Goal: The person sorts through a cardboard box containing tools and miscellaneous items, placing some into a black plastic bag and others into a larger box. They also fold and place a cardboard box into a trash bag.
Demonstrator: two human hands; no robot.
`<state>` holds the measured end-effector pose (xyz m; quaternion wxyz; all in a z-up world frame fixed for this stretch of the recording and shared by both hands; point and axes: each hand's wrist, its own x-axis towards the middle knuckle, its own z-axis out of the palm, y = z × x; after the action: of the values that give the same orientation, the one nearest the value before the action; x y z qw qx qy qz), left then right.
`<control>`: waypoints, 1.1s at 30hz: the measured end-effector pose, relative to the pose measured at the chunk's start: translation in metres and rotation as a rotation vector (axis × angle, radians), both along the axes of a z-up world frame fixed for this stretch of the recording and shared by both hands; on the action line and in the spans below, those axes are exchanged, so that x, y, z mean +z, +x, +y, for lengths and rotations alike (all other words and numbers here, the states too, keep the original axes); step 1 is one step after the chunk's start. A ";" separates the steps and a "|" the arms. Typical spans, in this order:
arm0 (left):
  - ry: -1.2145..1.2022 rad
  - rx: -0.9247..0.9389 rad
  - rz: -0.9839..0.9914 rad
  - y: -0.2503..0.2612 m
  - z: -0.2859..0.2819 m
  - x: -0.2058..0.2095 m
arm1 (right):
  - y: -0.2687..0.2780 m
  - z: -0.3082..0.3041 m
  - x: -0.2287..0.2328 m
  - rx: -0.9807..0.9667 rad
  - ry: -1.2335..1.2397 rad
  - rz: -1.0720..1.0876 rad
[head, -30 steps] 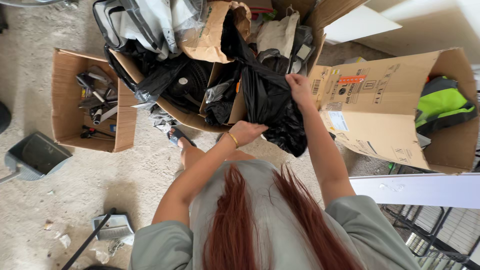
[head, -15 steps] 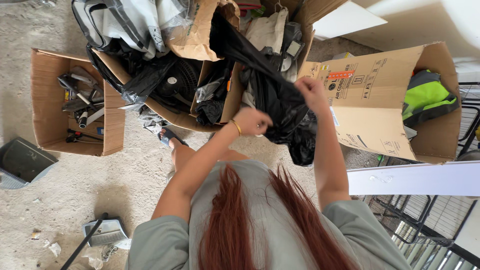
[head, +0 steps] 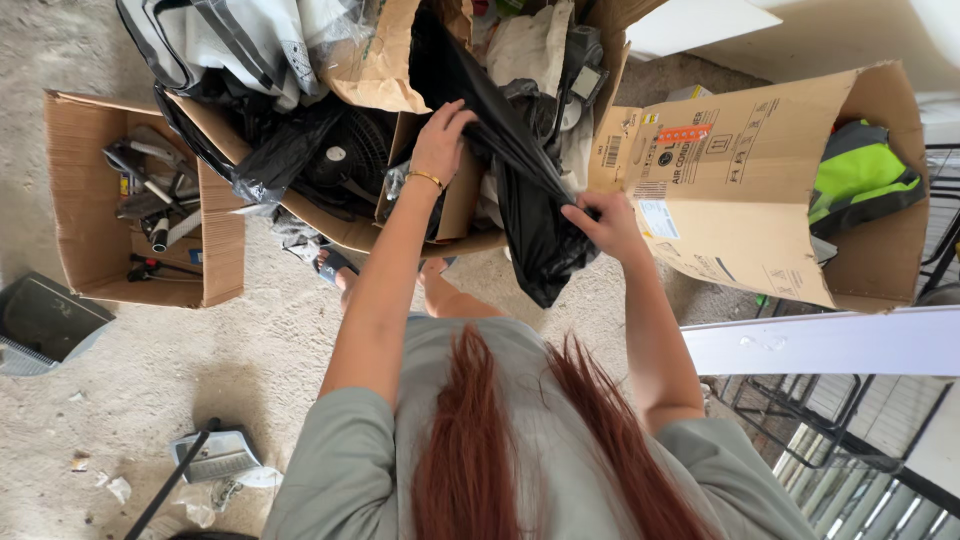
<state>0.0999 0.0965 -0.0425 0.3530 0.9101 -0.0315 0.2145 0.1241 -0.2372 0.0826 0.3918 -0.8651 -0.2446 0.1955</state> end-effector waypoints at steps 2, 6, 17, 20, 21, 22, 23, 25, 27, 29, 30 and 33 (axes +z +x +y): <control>0.081 -0.026 -0.078 0.001 -0.008 0.008 | -0.004 -0.009 -0.001 0.076 0.049 0.112; 0.011 -0.065 0.268 0.018 -0.013 -0.014 | -0.003 0.008 0.011 0.045 -0.304 0.108; 0.126 -0.206 0.213 0.036 0.004 -0.028 | 0.015 0.151 -0.089 -0.139 -0.202 -0.272; 0.208 -0.312 0.309 0.022 0.025 -0.014 | 0.015 0.144 -0.099 -0.023 -0.101 -0.185; 0.236 -0.354 0.355 0.017 0.030 -0.011 | 0.013 0.138 -0.097 0.043 -0.024 -0.168; 0.241 -0.315 0.322 0.011 0.025 -0.009 | 0.010 0.135 -0.094 0.046 -0.062 -0.193; 0.245 -0.277 0.290 0.008 0.014 -0.009 | 0.008 0.133 -0.091 0.049 -0.100 -0.218; 0.239 -0.208 0.255 0.009 -0.001 -0.013 | 0.012 0.132 -0.085 0.053 -0.147 -0.240; 0.204 -0.169 0.261 0.009 -0.018 -0.020 | 0.013 0.123 -0.080 0.039 -0.183 -0.217; 0.226 -0.195 0.278 0.010 -0.024 -0.028 | 0.010 0.114 -0.074 0.042 -0.146 -0.126; 0.239 -0.210 0.285 0.012 -0.026 -0.031 | 0.010 0.111 -0.072 0.042 -0.126 -0.081; 0.225 -0.199 0.259 0.013 -0.035 -0.037 | 0.009 0.106 -0.066 0.002 -0.024 -0.135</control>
<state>0.1130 0.0611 -0.0797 0.2699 0.9562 -0.0995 0.0547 0.1327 -0.1310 0.0164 0.3636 -0.8809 -0.2689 0.1398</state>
